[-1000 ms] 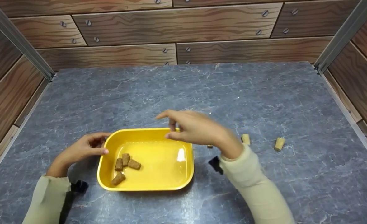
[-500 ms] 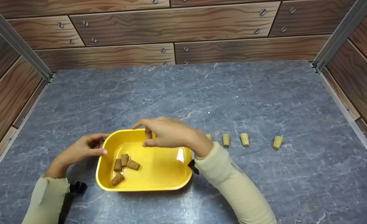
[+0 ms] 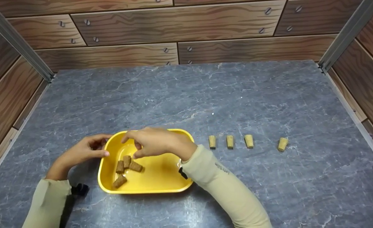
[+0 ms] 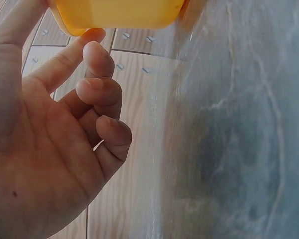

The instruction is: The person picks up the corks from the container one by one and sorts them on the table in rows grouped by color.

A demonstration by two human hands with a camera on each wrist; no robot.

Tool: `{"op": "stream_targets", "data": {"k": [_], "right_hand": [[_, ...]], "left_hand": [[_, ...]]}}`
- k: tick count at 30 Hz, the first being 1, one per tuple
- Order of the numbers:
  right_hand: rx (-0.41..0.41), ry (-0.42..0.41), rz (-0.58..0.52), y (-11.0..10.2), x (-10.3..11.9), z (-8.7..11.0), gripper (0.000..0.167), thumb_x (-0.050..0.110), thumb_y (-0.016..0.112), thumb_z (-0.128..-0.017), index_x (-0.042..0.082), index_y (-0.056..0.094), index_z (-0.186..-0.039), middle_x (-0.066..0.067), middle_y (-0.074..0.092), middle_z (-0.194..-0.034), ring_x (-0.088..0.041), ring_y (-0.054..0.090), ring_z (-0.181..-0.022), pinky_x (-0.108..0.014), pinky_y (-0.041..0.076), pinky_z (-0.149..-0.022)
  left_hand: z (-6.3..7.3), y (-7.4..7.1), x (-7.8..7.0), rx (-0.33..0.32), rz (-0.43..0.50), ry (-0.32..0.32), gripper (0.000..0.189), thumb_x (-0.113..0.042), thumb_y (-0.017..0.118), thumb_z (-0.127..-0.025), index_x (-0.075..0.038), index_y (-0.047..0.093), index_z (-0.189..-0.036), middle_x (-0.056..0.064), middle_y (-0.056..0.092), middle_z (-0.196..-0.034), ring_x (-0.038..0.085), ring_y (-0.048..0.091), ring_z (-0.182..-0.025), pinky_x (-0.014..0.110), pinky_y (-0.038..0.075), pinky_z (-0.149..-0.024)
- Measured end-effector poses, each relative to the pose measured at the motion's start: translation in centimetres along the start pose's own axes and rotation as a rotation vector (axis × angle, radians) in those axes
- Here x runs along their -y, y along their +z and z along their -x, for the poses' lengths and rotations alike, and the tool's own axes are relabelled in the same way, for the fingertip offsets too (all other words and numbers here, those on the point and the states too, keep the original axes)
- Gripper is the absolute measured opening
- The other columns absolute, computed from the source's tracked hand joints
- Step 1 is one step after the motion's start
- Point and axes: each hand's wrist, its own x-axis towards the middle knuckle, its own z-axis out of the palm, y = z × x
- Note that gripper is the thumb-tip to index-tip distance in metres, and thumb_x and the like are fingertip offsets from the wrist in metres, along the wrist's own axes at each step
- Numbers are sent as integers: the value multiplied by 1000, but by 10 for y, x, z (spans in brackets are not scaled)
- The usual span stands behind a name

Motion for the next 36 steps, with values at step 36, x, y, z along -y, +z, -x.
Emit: {"op": "stream_targets", "data": {"k": [36], "right_hand": [[191, 133, 106, 39, -14, -25, 47, 16, 70, -86, 30, 56, -129, 8, 61, -88, -8, 55, -81, -25, 44, -73]], "left_hand": [[-1, 0, 0, 6, 1, 9, 53, -23, 75, -85, -7, 58, -132, 2, 53, -80, 14, 45, -69, 21, 38, -64]]}}
